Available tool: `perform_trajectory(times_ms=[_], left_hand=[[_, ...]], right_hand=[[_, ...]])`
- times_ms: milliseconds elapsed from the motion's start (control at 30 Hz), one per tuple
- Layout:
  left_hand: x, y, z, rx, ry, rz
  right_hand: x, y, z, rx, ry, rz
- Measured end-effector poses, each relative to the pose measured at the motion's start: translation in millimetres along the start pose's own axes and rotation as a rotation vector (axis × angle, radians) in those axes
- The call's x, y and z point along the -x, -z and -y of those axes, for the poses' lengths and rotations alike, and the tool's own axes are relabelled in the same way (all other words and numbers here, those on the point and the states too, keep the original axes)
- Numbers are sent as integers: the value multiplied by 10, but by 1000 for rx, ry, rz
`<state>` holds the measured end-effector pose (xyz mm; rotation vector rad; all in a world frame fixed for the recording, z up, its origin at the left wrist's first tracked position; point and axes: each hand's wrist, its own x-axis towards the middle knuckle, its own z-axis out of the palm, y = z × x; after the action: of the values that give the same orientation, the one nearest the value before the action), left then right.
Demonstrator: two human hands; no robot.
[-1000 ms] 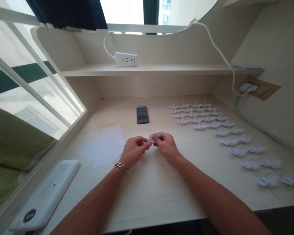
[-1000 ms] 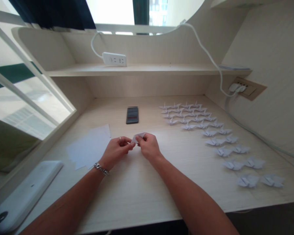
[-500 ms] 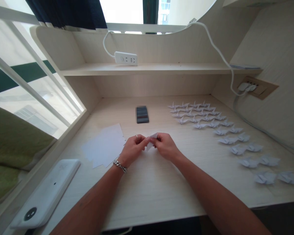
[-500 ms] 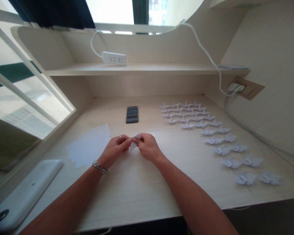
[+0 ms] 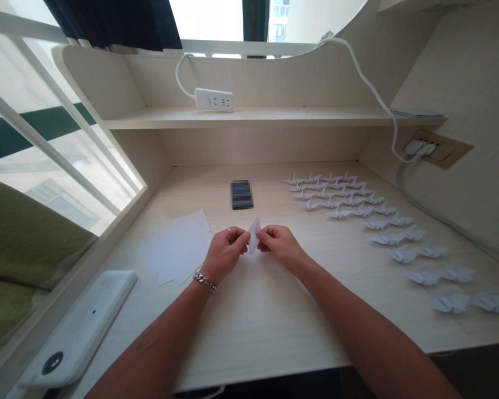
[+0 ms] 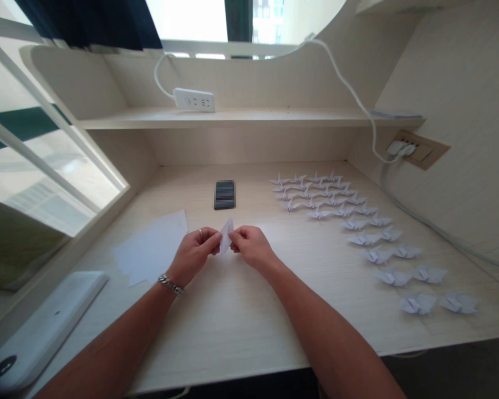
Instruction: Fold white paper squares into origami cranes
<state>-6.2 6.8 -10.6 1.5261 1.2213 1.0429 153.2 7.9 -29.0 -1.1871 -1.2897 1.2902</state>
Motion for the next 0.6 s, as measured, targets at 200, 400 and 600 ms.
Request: perform_trajectory(times_ms=[200, 400, 600], left_hand=[[7, -10, -36, 23, 6, 37], [27, -20, -62, 27, 9, -9], [26, -27, -32, 51, 16, 38]], right_hand=[[21, -15, 20, 104, 65, -11], [12, -54, 13, -28, 43, -31], [20, -35, 19, 69, 50, -39]])
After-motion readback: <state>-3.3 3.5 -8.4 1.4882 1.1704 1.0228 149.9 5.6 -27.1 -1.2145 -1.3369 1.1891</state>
